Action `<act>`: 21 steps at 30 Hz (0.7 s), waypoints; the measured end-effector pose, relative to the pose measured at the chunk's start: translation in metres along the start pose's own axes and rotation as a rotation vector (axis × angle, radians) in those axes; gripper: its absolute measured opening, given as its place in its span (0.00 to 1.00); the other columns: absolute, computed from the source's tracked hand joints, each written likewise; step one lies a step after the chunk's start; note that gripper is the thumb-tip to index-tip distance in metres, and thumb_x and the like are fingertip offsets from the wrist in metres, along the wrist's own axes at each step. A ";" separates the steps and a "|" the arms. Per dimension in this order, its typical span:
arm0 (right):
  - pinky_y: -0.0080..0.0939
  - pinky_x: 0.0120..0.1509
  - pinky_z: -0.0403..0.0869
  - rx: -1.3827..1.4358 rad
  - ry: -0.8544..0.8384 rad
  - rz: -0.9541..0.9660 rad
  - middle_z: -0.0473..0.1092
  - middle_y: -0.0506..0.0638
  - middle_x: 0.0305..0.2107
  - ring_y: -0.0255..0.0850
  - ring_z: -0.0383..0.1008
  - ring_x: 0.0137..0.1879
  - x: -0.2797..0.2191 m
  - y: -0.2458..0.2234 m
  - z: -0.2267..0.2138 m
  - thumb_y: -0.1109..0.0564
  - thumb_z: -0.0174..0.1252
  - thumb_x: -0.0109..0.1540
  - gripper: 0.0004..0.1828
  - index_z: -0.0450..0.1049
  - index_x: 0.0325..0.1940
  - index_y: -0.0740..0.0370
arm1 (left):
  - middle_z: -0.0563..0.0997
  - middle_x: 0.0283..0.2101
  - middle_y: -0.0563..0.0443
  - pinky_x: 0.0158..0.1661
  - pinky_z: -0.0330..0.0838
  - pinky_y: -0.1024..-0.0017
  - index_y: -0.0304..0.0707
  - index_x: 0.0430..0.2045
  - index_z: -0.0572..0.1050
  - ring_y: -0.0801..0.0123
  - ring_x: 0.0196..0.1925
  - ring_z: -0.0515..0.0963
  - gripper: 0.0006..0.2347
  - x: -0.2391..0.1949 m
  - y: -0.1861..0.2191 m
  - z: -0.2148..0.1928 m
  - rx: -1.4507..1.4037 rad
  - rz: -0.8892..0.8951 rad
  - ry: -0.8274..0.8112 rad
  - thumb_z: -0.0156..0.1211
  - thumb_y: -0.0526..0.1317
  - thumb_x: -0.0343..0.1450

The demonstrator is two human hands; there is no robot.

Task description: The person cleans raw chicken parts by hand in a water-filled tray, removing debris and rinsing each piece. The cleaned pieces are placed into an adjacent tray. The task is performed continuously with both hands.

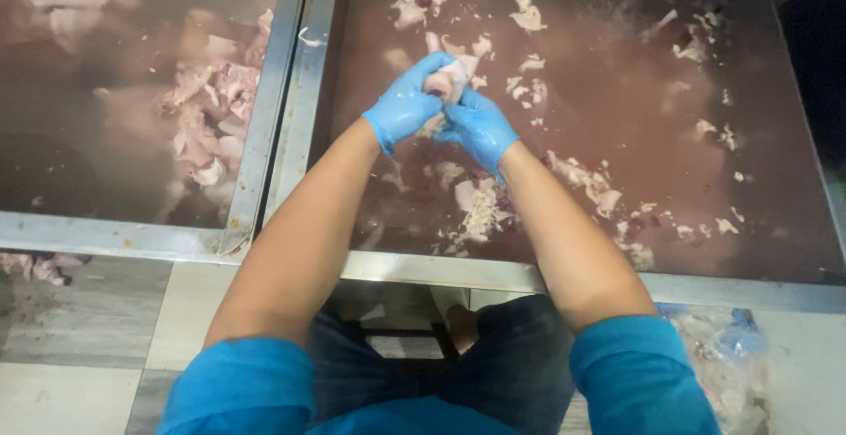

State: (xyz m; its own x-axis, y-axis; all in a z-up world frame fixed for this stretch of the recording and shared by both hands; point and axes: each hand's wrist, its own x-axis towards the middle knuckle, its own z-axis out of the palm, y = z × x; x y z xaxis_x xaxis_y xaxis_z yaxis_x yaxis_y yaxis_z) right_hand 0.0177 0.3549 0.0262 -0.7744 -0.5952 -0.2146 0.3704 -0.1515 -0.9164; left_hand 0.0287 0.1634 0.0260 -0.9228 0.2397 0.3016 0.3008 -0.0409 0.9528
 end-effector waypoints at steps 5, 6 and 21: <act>0.41 0.49 0.79 -0.104 0.151 -0.078 0.75 0.49 0.46 0.38 0.78 0.47 0.000 0.005 0.019 0.61 0.55 0.64 0.20 0.71 0.61 0.60 | 0.53 0.72 0.26 0.69 0.54 0.62 0.31 0.72 0.50 0.47 0.74 0.53 0.39 -0.006 -0.004 0.003 0.290 0.033 0.201 0.63 0.32 0.65; 0.40 0.48 0.79 -0.116 0.187 -0.115 0.75 0.49 0.46 0.37 0.78 0.47 0.000 0.005 0.017 0.61 0.56 0.64 0.19 0.71 0.60 0.60 | 0.55 0.71 0.26 0.67 0.57 0.63 0.31 0.71 0.46 0.47 0.72 0.58 0.41 -0.006 -0.001 0.008 0.269 -0.141 0.286 0.67 0.35 0.66; 0.38 0.48 0.78 -0.367 0.158 -0.295 0.74 0.52 0.40 0.39 0.77 0.42 -0.009 -0.007 0.004 0.54 0.52 0.73 0.09 0.69 0.53 0.61 | 0.79 0.57 0.36 0.55 0.75 0.65 0.31 0.62 0.64 0.60 0.58 0.80 0.32 -0.013 0.039 0.013 0.085 -0.148 0.237 0.65 0.52 0.68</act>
State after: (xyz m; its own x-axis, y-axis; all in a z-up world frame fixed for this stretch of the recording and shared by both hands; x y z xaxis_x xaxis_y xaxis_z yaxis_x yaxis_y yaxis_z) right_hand 0.0245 0.3584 0.0361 -0.8980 -0.4373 0.0491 -0.0590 0.0092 -0.9982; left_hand 0.0551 0.1711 0.0592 -0.9856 0.0035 0.1691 0.1689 0.0611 0.9837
